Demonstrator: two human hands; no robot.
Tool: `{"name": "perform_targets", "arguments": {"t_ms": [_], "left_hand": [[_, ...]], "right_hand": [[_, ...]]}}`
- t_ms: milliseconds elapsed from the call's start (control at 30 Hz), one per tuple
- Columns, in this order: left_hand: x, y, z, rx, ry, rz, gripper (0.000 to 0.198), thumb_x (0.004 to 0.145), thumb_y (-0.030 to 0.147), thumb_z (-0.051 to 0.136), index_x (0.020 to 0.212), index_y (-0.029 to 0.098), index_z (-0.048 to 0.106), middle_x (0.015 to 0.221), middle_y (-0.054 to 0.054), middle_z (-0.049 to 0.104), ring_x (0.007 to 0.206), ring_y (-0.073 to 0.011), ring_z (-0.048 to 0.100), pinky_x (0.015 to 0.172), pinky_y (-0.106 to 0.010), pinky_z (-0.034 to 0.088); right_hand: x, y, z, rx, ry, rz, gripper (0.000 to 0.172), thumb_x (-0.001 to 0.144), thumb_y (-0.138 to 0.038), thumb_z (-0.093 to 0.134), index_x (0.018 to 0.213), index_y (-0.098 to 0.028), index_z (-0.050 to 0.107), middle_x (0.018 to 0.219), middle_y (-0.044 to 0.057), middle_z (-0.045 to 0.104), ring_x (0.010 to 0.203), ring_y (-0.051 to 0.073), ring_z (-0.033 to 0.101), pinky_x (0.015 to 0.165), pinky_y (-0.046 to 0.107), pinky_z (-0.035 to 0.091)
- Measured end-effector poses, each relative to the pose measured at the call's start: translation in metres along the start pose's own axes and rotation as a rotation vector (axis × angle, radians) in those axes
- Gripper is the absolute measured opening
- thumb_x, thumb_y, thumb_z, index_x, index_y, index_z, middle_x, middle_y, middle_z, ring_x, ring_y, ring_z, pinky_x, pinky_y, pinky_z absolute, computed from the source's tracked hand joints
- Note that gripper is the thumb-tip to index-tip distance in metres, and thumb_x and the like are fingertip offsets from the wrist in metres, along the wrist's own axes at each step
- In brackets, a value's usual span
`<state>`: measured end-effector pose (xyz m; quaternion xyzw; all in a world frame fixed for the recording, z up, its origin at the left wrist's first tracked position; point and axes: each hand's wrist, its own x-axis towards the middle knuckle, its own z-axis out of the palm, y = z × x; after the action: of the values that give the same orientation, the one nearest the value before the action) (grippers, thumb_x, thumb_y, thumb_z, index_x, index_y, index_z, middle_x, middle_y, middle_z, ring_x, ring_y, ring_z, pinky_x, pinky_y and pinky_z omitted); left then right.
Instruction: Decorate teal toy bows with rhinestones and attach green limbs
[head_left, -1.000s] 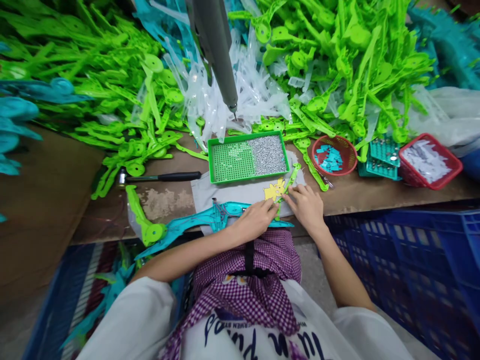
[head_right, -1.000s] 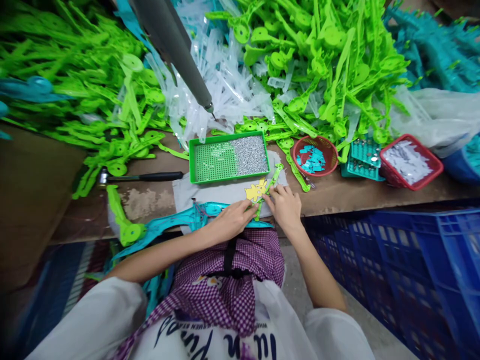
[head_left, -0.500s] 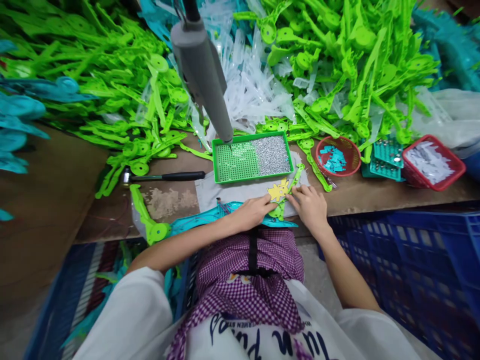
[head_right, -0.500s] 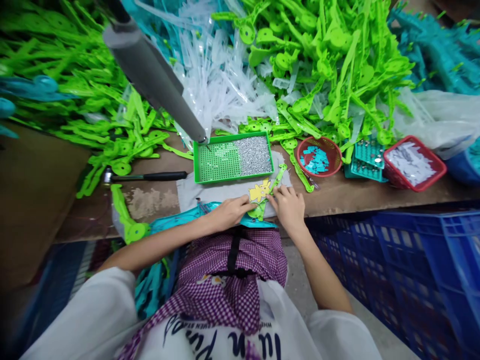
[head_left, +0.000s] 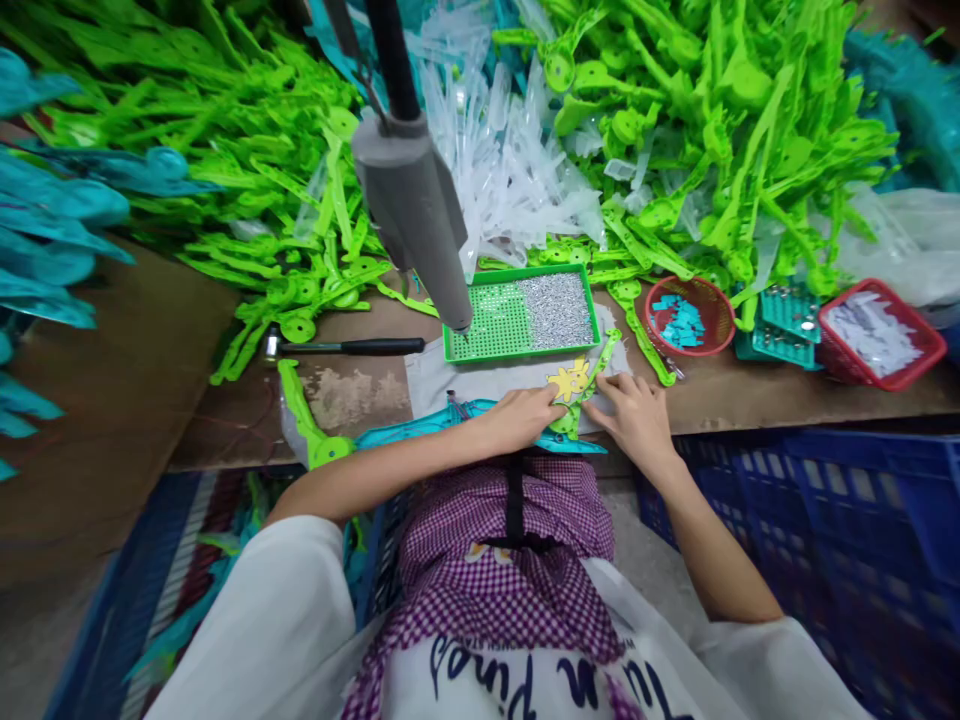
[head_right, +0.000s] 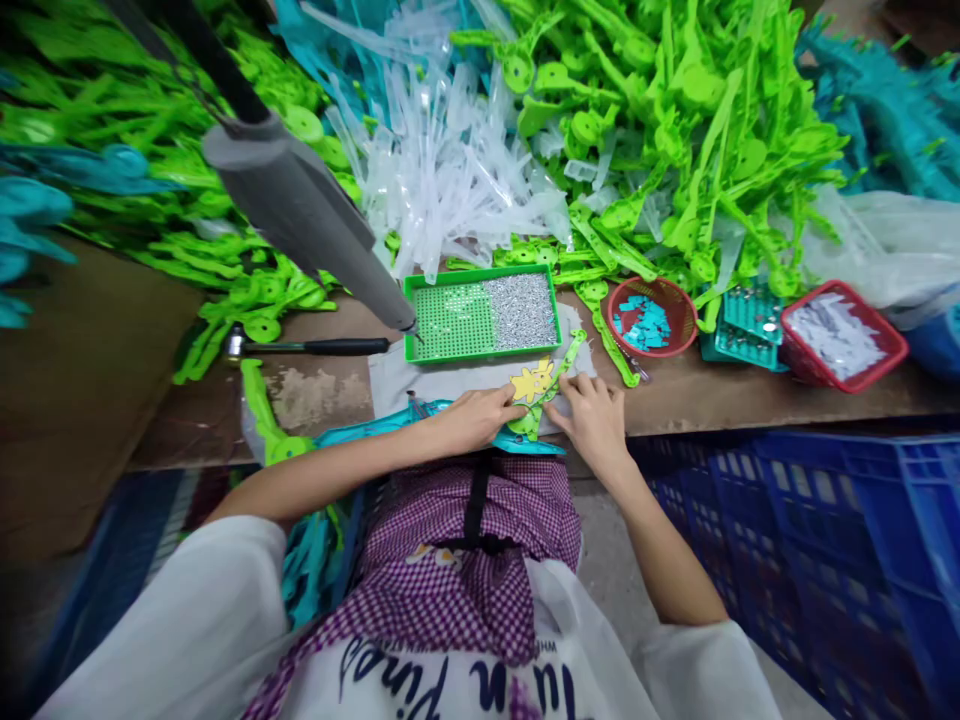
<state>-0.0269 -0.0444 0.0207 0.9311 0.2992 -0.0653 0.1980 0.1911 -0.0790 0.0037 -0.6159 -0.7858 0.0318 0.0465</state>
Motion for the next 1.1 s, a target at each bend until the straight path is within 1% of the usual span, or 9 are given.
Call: {"name": "perform_targets", "arguments": {"t_ms": [100, 200, 333, 467, 667, 800, 867, 967, 1100], "left_hand": [[0.000, 0.000, -0.002, 0.011, -0.012, 0.008, 0.035, 0.090, 0.010, 0.039, 0.118, 0.017, 0.060, 0.104, -0.011, 0.053, 0.080, -0.0190, 0.055, 0.065, -0.030, 0.043], [0.001, 0.000, -0.004, 0.003, -0.020, 0.009, 0.035, 0.091, 0.011, 0.038, 0.118, 0.017, 0.059, 0.103, -0.011, 0.053, 0.080, -0.0193, 0.055, 0.066, -0.030, 0.044], [0.000, -0.001, -0.002, 0.001, -0.012, 0.009, 0.034, 0.091, 0.011, 0.038, 0.116, 0.016, 0.060, 0.103, -0.012, 0.053, 0.080, -0.0188, 0.054, 0.066, -0.029, 0.043], [-0.001, -0.003, 0.003, -0.022, 0.014, 0.005, 0.037, 0.090, 0.011, 0.041, 0.122, 0.018, 0.058, 0.104, -0.011, 0.052, 0.080, -0.0176, 0.054, 0.066, -0.028, 0.042], [-0.002, -0.008, 0.007, -0.084, 0.040, -0.003, 0.041, 0.090, 0.012, 0.043, 0.126, 0.024, 0.058, 0.104, -0.010, 0.052, 0.080, -0.0184, 0.056, 0.067, -0.029, 0.043], [-0.010, -0.011, 0.004, -0.153, 0.085, -0.010, 0.040, 0.093, 0.013, 0.041, 0.129, 0.023, 0.055, 0.098, -0.008, 0.054, 0.079, -0.0162, 0.056, 0.068, -0.027, 0.044], [-0.016, -0.009, 0.002, -0.179, 0.137, -0.065, 0.036, 0.095, 0.016, 0.039, 0.126, 0.019, 0.057, 0.098, -0.008, 0.055, 0.080, -0.0162, 0.056, 0.070, -0.027, 0.045], [-0.021, 0.000, 0.000, -0.251, 0.180, -0.128, 0.029, 0.096, 0.018, 0.038, 0.111, 0.014, 0.063, 0.096, -0.008, 0.055, 0.079, -0.0158, 0.056, 0.071, -0.028, 0.047], [-0.019, 0.017, 0.001, -0.304, 0.175, -0.130, 0.027, 0.096, 0.018, 0.037, 0.102, 0.012, 0.063, 0.095, -0.007, 0.056, 0.081, -0.0155, 0.058, 0.075, -0.028, 0.049]], "right_hand": [[-0.010, -0.008, 0.003, 0.117, 0.122, -0.147, 0.033, 0.094, -0.035, 0.048, 0.121, -0.019, 0.061, 0.113, 0.010, 0.067, 0.099, 0.023, 0.058, 0.087, 0.039, 0.041], [-0.019, -0.013, 0.010, 0.230, 0.150, -0.302, 0.029, 0.095, -0.023, 0.046, 0.117, -0.018, 0.063, 0.114, 0.009, 0.068, 0.101, 0.019, 0.061, 0.091, 0.035, 0.045], [-0.019, -0.010, 0.015, 0.245, 0.115, -0.313, 0.029, 0.094, -0.022, 0.046, 0.117, -0.017, 0.064, 0.114, 0.009, 0.069, 0.103, 0.019, 0.062, 0.094, 0.036, 0.047], [-0.014, -0.008, 0.009, 0.208, 0.064, -0.354, 0.029, 0.094, -0.021, 0.045, 0.116, -0.016, 0.064, 0.115, 0.009, 0.069, 0.105, 0.018, 0.063, 0.103, 0.038, 0.043], [-0.011, -0.024, -0.005, 0.054, -0.027, -0.335, 0.029, 0.096, -0.022, 0.041, 0.110, -0.014, 0.064, 0.114, 0.009, 0.069, 0.097, 0.019, 0.066, 0.110, 0.046, 0.033], [-0.009, -0.032, -0.010, -0.051, -0.081, -0.365, 0.028, 0.095, -0.017, 0.040, 0.110, -0.011, 0.063, 0.116, 0.011, 0.068, 0.090, 0.019, 0.067, 0.107, 0.043, 0.034], [-0.007, -0.033, -0.011, -0.080, -0.100, -0.383, 0.029, 0.094, -0.016, 0.040, 0.110, -0.010, 0.063, 0.116, 0.011, 0.068, 0.087, 0.018, 0.066, 0.105, 0.041, 0.035], [-0.006, -0.034, -0.012, -0.090, -0.114, -0.377, 0.029, 0.095, -0.016, 0.038, 0.109, -0.010, 0.063, 0.115, 0.012, 0.068, 0.085, 0.018, 0.066, 0.104, 0.039, 0.035], [-0.007, -0.035, -0.013, -0.061, -0.129, -0.345, 0.029, 0.095, -0.016, 0.037, 0.106, -0.012, 0.064, 0.115, 0.011, 0.068, 0.083, 0.018, 0.066, 0.104, 0.039, 0.036]]}}
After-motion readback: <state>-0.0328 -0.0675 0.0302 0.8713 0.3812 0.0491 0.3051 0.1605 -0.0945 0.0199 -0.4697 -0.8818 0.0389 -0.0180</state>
